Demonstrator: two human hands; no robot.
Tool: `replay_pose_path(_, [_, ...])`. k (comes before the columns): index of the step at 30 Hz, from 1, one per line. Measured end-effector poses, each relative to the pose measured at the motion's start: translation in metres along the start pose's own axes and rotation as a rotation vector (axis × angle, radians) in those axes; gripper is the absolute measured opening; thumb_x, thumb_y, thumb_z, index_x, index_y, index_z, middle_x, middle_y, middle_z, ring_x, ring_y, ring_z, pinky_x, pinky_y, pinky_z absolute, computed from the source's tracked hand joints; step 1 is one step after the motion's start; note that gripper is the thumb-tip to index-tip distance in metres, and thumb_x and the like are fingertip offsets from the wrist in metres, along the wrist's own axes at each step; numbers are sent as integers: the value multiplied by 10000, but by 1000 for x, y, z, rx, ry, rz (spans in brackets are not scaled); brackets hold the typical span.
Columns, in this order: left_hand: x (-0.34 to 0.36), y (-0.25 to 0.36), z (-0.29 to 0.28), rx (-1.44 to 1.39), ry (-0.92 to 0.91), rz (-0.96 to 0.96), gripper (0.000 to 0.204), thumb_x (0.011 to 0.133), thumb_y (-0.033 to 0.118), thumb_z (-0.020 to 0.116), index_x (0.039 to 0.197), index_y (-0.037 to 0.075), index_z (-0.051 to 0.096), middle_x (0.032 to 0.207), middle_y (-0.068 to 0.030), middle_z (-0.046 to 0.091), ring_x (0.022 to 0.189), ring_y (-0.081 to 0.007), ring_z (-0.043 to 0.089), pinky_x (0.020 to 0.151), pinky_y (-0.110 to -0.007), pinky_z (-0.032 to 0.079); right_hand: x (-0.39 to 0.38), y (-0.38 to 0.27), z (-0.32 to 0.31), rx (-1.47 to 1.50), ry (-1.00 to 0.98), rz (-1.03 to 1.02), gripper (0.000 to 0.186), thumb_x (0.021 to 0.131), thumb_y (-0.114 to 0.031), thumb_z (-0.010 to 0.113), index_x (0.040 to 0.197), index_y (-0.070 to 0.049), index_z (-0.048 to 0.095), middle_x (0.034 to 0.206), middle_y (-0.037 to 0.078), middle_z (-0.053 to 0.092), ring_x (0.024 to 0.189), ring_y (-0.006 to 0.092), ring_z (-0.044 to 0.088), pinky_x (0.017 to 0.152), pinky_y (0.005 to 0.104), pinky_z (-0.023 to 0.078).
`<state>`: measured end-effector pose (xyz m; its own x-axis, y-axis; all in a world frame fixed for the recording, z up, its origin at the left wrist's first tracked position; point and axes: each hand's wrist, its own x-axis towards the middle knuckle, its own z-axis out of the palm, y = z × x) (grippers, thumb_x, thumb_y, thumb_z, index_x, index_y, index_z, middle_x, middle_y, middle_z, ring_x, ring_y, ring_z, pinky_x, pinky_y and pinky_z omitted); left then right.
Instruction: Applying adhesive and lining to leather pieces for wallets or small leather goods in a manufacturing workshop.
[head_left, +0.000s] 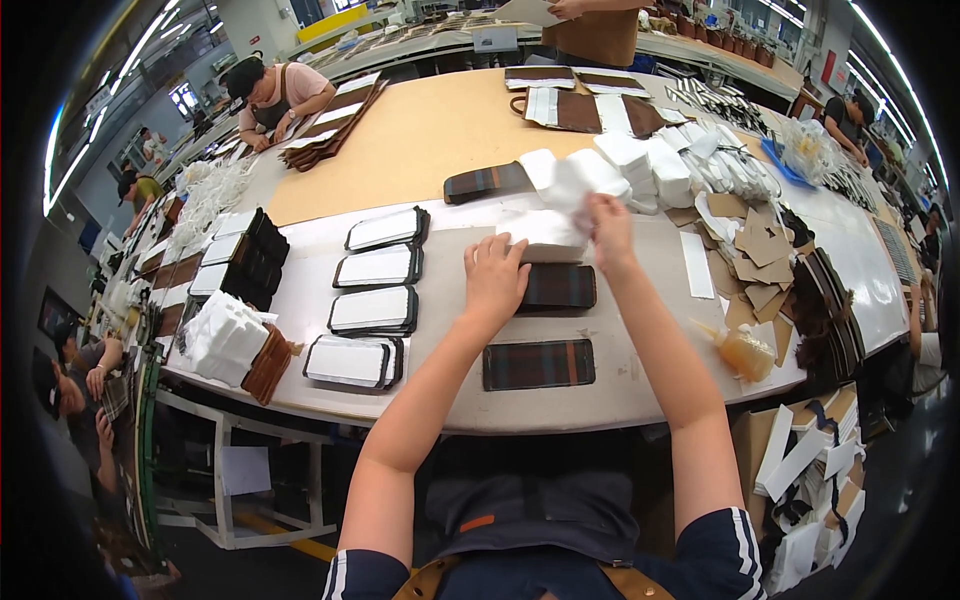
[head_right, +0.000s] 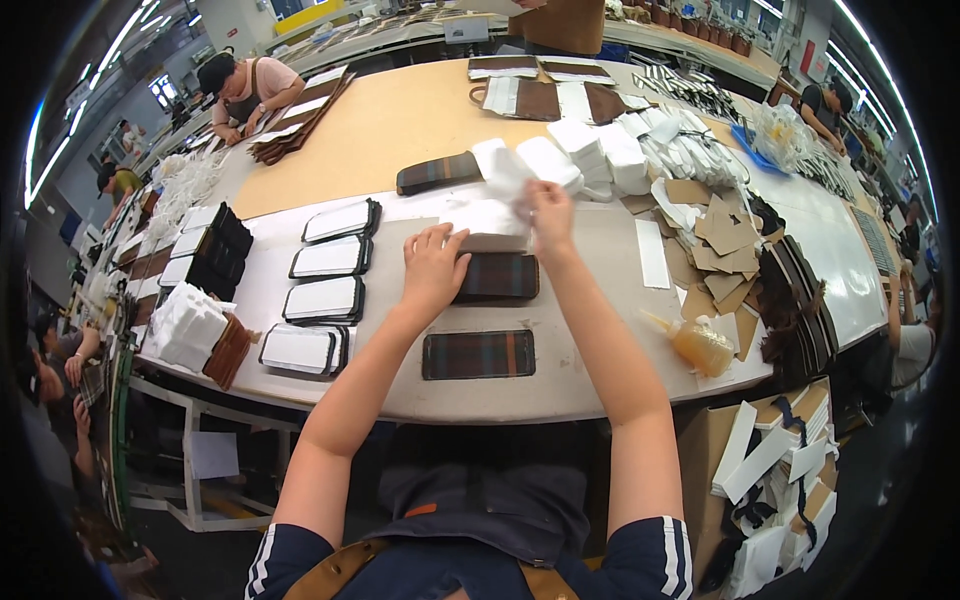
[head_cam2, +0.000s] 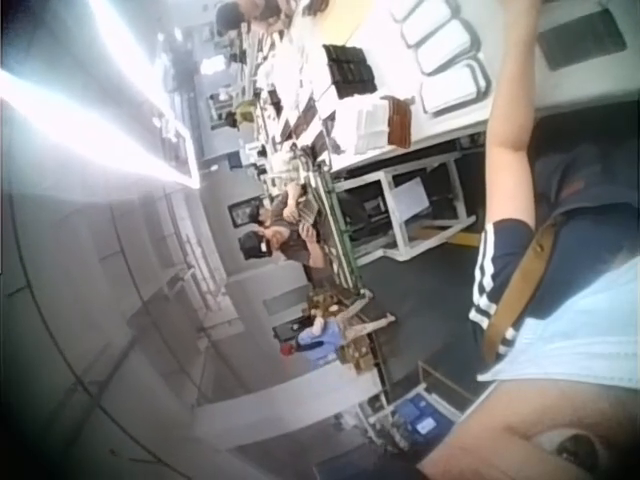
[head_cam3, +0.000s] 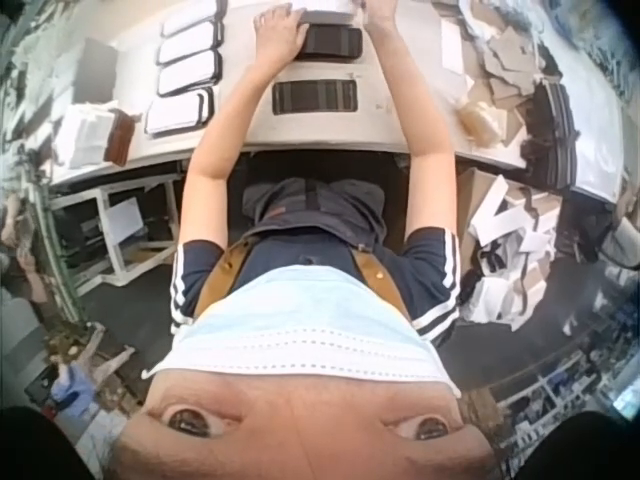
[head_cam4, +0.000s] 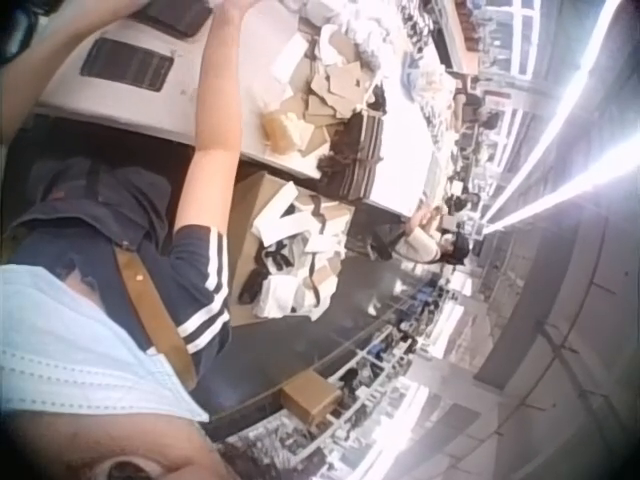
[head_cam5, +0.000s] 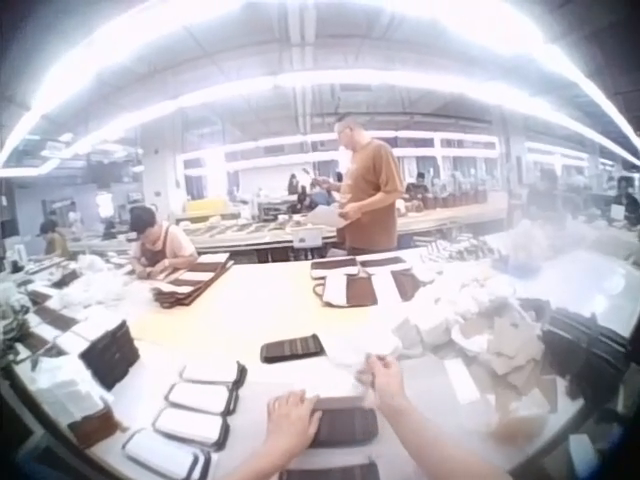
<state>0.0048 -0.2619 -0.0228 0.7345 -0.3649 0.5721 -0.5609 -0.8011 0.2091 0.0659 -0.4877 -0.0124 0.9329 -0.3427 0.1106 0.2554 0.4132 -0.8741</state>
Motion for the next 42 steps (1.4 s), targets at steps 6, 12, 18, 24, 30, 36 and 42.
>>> replay_pose_path(6, [4, 14, -13, -25, 133, -17, 456, 985, 315, 710, 1352, 54, 645, 1406, -145, 576, 1353, -330, 479, 1148, -494, 340, 5, -78, -49, 189, 414, -462, 107, 1030, -95, 676, 1102, -31, 628, 967, 25, 689, 880, 133, 688, 748, 273, 576])
replay_pose_path(12, [-26, 93, -71, -1610, -474, -278, 595, 1094, 424, 580, 1505, 4, 489, 1477, -122, 567, 1316, -185, 580, 1042, -348, 490, -119, -115, 24, -1105, -196, -1175, 136, 871, -34, 760, 953, -36, 651, 951, 79, 678, 852, 272, 669, 783, 388, 548])
replay_pose_path(18, [-59, 90, -86, -1891, -308, -599, 656, 1107, 521, 483, 1566, 56, 418, 1507, -81, 564, 1350, -190, 572, 1094, -381, 479, -185, -99, 23, -1239, -533, -1248, 207, 771, -92, 701, 965, -40, 648, 1038, 115, 661, 929, 297, 664, 855, 416, 541])
replay_pose_path(24, [-68, 102, -113, -1756, -241, -769, 485, 1145, 341, 454, 1516, 32, 499, 1475, -81, 594, 1298, -180, 612, 1090, -364, 496, -216, -83, 6, -1019, -561, -1097, 267, 877, -191, 755, 1083, -44, 669, 1128, 115, 662, 1047, 312, 637, 955, 438, 520])
replay_pose_path(30, [-69, 96, -132, -1763, -342, -622, 481, 1143, 313, 452, 1528, 27, 483, 1517, -96, 564, 1345, -206, 594, 1129, -372, 490, -225, -62, -14, -172, -201, -194, 614, 1046, -405, 657, 1476, 4, 502, 1290, 105, 670, 1210, 239, 627, 1021, 399, 510])
replay_pose_path(36, [-76, 81, -134, -1453, -340, -557, 479, 1134, 390, 488, 1361, -7, 633, 1247, -42, 689, 1100, -117, 631, 879, -288, 519, -224, -75, -31, -138, -405, 212, 252, 1015, -213, 723, 1164, -13, 686, 1024, 41, 728, 974, 83, 654, 892, 278, 511])
replay_pose_path(42, [-96, 48, -111, -1059, -308, -549, 436, 1100, 382, 588, 1111, -30, 728, 893, 4, 687, 829, -59, 588, 732, -254, 476, -225, -79, -27, -424, -330, 14, 122, 1007, -80, 709, 1087, 11, 691, 921, 18, 716, 804, 70, 652, 730, 230, 521])
